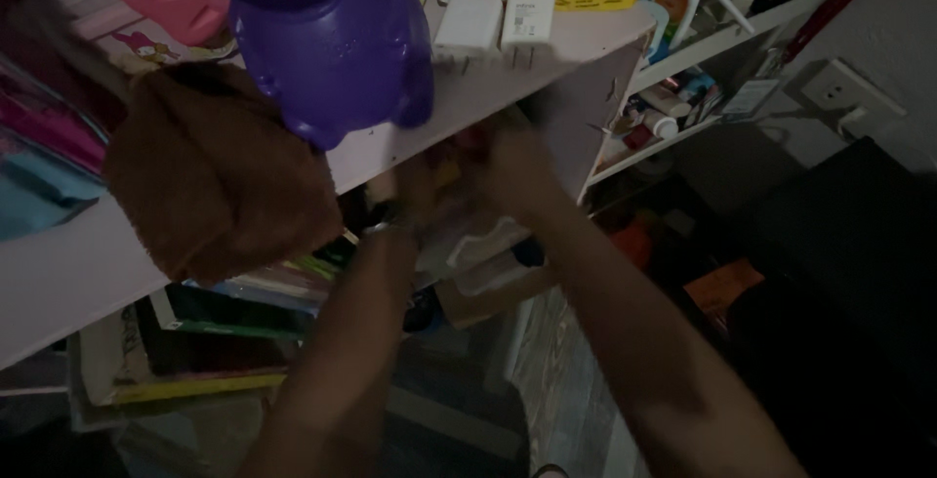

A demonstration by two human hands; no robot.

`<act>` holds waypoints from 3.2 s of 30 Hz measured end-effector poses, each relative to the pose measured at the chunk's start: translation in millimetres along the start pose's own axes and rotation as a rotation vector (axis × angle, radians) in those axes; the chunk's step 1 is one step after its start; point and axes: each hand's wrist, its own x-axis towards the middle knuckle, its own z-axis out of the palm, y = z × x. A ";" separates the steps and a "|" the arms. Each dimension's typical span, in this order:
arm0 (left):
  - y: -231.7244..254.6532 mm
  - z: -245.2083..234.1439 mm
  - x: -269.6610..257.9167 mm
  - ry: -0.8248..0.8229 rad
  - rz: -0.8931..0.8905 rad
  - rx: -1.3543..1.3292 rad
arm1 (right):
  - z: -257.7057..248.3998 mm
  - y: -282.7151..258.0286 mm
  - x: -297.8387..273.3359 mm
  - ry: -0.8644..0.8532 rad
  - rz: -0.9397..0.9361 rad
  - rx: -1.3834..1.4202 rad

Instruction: The person picks up toy accessories from a small table and places them on a shelf, folds a brown cloth and sets it on the table, carries a pink packet to the shelf, rearranges small items and containers on the shelf, and wipes a pink bag with a tissue.

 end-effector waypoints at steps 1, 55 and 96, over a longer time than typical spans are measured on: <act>0.8 -3.9 0.9 0.020 0.003 0.021 | 9.1 -3.2 7.8 -0.069 0.031 -0.029; 386.4 -76.7 -193.9 -0.451 0.650 0.834 | -223.0 -166.6 -208.9 0.291 0.189 -0.091; 493.5 -149.0 -101.0 -0.505 0.912 0.459 | -218.9 -305.7 -188.4 0.432 0.604 0.666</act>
